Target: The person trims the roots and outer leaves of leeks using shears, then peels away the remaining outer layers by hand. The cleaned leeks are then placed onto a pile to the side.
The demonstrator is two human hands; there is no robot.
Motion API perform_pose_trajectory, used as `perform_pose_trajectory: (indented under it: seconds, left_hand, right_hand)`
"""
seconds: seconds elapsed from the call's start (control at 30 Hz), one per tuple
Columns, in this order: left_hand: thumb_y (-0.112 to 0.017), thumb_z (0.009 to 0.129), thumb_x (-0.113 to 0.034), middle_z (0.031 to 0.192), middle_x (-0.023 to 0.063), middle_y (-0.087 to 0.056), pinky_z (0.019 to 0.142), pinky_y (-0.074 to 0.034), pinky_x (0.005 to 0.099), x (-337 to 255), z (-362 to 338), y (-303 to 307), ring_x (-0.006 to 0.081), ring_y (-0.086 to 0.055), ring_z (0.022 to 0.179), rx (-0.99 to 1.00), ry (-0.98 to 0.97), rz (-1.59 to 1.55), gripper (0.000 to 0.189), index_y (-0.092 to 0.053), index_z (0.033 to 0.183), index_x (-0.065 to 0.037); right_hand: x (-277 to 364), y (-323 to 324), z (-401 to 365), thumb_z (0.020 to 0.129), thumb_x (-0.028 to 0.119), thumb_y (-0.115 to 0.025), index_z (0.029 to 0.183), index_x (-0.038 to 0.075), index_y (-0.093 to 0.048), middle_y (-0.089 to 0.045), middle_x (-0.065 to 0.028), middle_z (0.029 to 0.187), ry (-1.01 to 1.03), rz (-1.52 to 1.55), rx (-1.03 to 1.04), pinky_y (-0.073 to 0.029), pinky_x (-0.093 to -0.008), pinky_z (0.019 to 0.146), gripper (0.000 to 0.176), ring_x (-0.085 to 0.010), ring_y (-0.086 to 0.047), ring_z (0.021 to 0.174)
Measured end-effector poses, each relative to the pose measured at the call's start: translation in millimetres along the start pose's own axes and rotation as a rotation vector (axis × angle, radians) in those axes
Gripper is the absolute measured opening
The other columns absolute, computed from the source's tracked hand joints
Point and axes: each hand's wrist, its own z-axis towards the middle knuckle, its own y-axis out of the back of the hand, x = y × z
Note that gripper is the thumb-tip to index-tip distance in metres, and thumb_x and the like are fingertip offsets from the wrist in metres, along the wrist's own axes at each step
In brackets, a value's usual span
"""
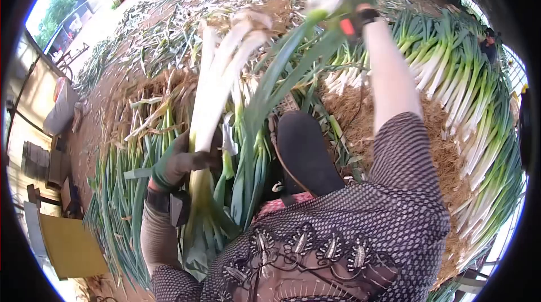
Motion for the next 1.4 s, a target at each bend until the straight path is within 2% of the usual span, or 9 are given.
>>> perform_pose_trajectory:
  seconds: [0.2,0.33,0.4,0.7,1.03,1.17,1.23,1.37,1.4]
  left_hand:
    - [-0.069,0.072,-0.030,0.087,0.0074,-0.061,0.067,-0.050,0.0311,15,11,34,0.0180,-0.060,0.075,-0.238,-0.027,-0.045,0.063,-0.053,0.124,0.002]
    - [-0.067,0.078,-0.024,0.096,0.0081,-0.064,0.070,-0.050,0.0279,29,31,41,0.0172,-0.062,0.079,-0.161,0.018,-0.114,0.048,-0.058,0.118,0.001]
    - [-0.061,0.084,-0.016,0.106,0.0137,-0.066,0.085,-0.052,0.0325,52,40,55,0.0236,-0.066,0.094,-0.135,-0.042,-0.048,0.039,-0.061,0.117,0.005]
    - [-0.071,0.082,-0.019,0.100,0.0101,-0.068,0.081,-0.050,0.0296,59,38,71,0.0166,-0.064,0.088,-0.148,-0.027,-0.120,0.050,-0.056,0.125,0.003]
    - [-0.078,0.072,-0.011,0.102,0.0053,-0.062,0.076,-0.050,0.0260,65,31,6,0.0116,-0.061,0.086,-0.312,-0.161,-0.030,0.069,-0.047,0.133,0.002]
    - [-0.081,0.067,-0.028,0.092,0.0138,-0.066,0.071,-0.053,0.0319,62,29,-10,0.0186,-0.065,0.078,-0.398,-0.058,0.208,0.065,-0.054,0.116,0.006]
    - [-0.081,0.067,-0.029,0.091,0.0143,-0.066,0.072,-0.053,0.0326,62,29,-13,0.0197,-0.065,0.077,-0.398,-0.079,0.237,0.065,-0.054,0.115,0.006]
    - [-0.080,0.067,-0.031,0.087,0.0152,-0.066,0.072,-0.053,0.0333,53,22,-21,0.0205,-0.065,0.076,-0.391,-0.057,0.277,0.066,-0.054,0.115,0.007]
    - [-0.080,0.067,-0.029,0.089,0.0141,-0.066,0.071,-0.053,0.0328,56,23,-20,0.0197,-0.065,0.076,-0.375,-0.074,0.277,0.066,-0.054,0.116,0.007]
  right_hand:
    - [-118,54,-43,0.092,0.022,-0.051,0.118,0.003,-0.063,-0.067,-0.0139,0.118,0.038,-0.067,-0.118,-0.047,-0.0340,0.098,0.034,-0.0296,-0.064,0.108]
    - [-94,26,-201,0.097,0.017,-0.043,0.123,0.004,-0.063,-0.063,-0.0171,0.125,0.186,0.140,0.146,-0.041,-0.0355,0.106,0.035,-0.0279,-0.059,0.116]
    - [-39,37,-282,0.096,0.018,-0.046,0.126,0.005,-0.062,-0.063,-0.0180,0.126,-0.341,0.348,0.630,-0.041,-0.0358,0.105,0.036,-0.0299,-0.058,0.118]
    - [-59,-17,-489,0.096,0.019,-0.046,0.127,0.008,-0.060,-0.063,-0.0200,0.120,-0.548,0.305,1.193,-0.045,-0.0391,0.097,0.035,-0.0334,-0.059,0.112]
    - [5,-132,-76,0.097,0.019,-0.045,0.128,0.011,-0.058,-0.063,-0.0222,0.114,0.155,0.101,0.381,-0.050,-0.0427,0.089,0.035,-0.0372,-0.060,0.106]
    - [137,-27,73,0.090,0.002,-0.060,0.129,0.013,-0.061,-0.059,-0.0062,0.130,0.297,0.927,-0.002,-0.037,-0.0314,0.112,0.040,-0.0217,-0.049,0.129]
    - [190,7,86,0.093,0.011,-0.058,0.138,0.012,-0.052,-0.042,-0.0082,0.151,0.783,0.081,-0.143,-0.033,-0.0326,0.117,0.046,-0.0202,-0.038,0.140]
    - [248,-49,61,0.089,0.008,-0.062,0.117,0.010,-0.068,-0.064,-0.0122,0.126,1.415,0.349,0.187,-0.048,-0.0326,0.105,0.028,-0.0264,-0.061,0.117]
    - [263,9,11,0.093,0.032,-0.059,0.135,0.005,-0.053,-0.054,-0.0163,0.137,0.627,0.633,0.795,-0.042,-0.0359,0.108,0.050,-0.0283,-0.055,0.123]
